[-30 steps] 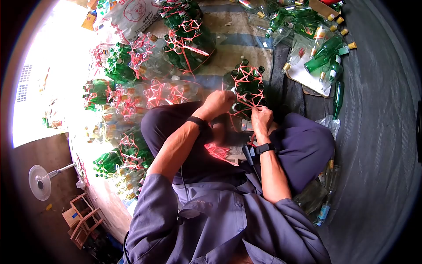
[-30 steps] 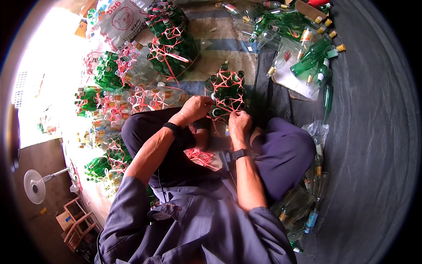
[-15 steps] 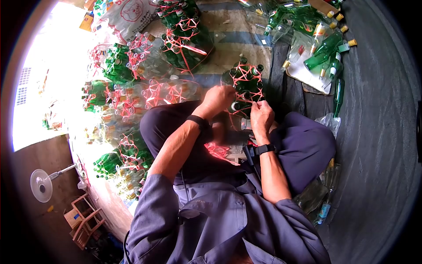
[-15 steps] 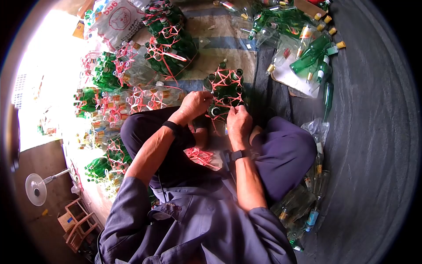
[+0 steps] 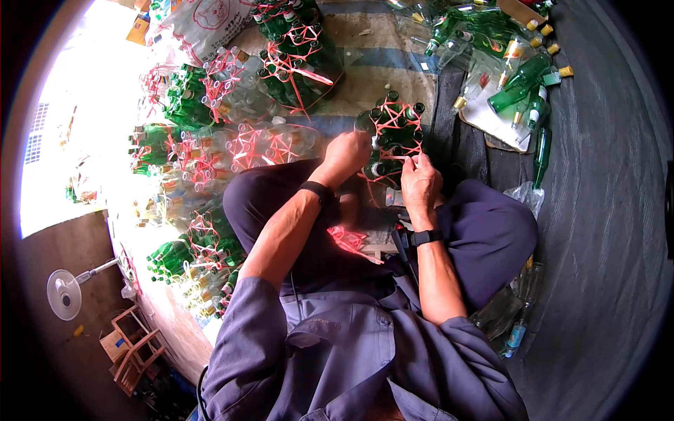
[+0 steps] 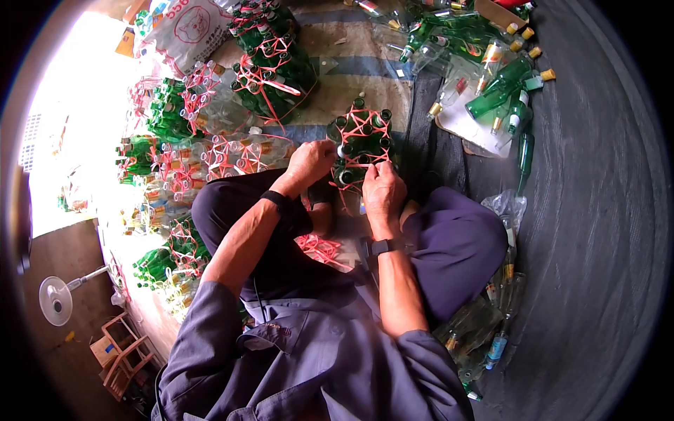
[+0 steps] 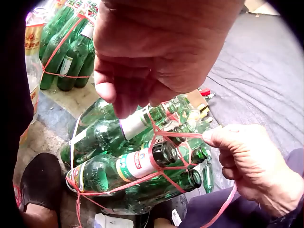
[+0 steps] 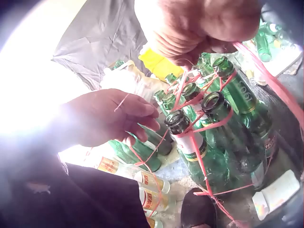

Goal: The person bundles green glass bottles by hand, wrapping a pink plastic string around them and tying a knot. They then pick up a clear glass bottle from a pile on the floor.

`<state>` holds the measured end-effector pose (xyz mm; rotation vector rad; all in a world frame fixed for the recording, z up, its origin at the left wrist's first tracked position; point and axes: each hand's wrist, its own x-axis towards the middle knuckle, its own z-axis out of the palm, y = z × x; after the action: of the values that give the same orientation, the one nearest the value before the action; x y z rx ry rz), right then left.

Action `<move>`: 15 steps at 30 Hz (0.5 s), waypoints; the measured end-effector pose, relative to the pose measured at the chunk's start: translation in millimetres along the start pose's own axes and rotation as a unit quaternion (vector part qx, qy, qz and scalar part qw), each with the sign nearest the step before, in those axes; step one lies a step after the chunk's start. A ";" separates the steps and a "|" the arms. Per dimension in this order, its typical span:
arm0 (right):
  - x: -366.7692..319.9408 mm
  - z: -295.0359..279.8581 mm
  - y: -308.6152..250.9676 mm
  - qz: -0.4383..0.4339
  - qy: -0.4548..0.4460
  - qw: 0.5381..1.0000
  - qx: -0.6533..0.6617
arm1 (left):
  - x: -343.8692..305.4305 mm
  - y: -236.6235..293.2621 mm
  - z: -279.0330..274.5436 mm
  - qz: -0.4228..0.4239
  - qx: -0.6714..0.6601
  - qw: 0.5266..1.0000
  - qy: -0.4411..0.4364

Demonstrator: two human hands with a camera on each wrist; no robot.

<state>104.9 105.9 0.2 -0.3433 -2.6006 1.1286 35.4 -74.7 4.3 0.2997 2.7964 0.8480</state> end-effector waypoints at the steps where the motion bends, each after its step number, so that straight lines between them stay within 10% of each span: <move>1: -0.6 -0.6 -1.2 0.000 0.000 1.000 0.000 | 0.4 0.0 -0.7 -0.010 0.011 1.000 -0.014; 15: -18.9 -10.7 -6.8 0.093 -0.048 0.994 -0.019 | -1.7 3.8 -1.3 -0.018 -0.016 0.998 -0.066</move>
<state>125.6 102.5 9.1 -0.5636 -2.7238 1.1831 37.2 -72.8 7.7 0.2882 2.6562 0.8314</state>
